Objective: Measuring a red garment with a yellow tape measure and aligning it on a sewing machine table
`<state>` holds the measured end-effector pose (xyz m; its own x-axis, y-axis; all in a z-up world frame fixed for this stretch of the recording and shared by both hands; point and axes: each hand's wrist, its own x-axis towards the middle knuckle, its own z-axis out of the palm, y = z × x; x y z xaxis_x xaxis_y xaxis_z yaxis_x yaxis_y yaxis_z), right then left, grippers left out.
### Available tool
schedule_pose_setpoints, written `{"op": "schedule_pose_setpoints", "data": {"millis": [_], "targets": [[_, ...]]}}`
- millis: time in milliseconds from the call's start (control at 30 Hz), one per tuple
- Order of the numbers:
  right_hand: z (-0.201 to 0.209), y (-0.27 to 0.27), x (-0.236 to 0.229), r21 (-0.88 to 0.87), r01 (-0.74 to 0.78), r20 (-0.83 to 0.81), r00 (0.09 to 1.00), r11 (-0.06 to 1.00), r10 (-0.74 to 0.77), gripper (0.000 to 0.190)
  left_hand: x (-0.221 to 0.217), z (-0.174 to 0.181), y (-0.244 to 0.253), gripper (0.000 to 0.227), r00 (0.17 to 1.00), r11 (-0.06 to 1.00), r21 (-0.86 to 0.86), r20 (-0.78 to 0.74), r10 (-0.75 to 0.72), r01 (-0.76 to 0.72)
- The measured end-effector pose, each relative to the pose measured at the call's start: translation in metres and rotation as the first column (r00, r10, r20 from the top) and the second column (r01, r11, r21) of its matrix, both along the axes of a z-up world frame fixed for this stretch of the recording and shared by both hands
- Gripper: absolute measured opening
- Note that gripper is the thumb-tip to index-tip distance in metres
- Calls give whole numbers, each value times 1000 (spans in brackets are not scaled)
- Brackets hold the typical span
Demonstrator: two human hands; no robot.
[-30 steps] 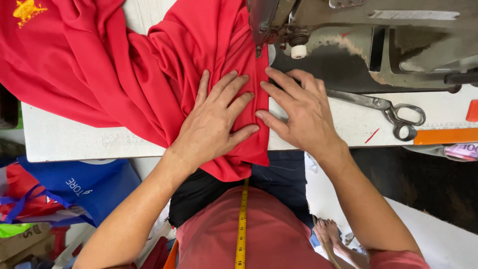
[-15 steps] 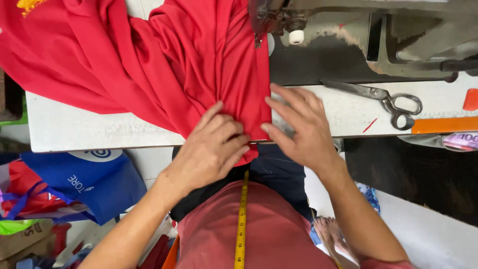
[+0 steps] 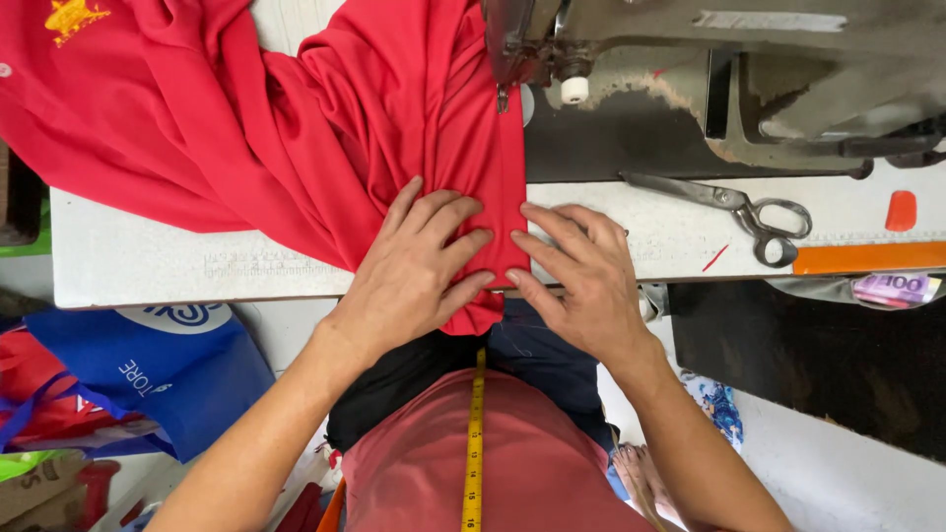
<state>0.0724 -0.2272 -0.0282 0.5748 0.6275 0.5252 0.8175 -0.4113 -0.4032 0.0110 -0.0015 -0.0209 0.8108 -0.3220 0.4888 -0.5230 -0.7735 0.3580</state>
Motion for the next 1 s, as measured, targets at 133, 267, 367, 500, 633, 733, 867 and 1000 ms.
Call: {"op": "schedule_pose_setpoints", "data": {"millis": [133,267,367,500,633,733,867,1000], "targets": [[0,1,2,-24,20,-4,1000,1000,-20,31,3,-2,3,38,996,1000,11,-85,20,-19],[3,5,10,-44,26,13,1000,999,-26,31,12,-3,7,40,994,1000,11,-112,5,-4],[0,6,16,-48,30,42,999,998,-28,32,19,-3,11,41,995,1000,14,-104,-4,6],[2,10,25,-55,37,66,997,998,-33,32,29,-4,16,38,998,999,12,-61,-32,33],[5,12,25,-65,28,68,997,997,-23,33,21,0,9,21,996,996,-28,-9,-89,89],[4,5,21,-34,-5,64,998,999,7,36,16,0,7,21,994,994,-34,23,-103,104],[7,-6,0,50,-25,12,1000,998,25,36,1,-2,11,25,994,994,-30,40,-102,104],[20,-4,-31,25,-13,19,1000,1000,12,27,3,29,39,26,989,990,24,-34,-141,142]]}}
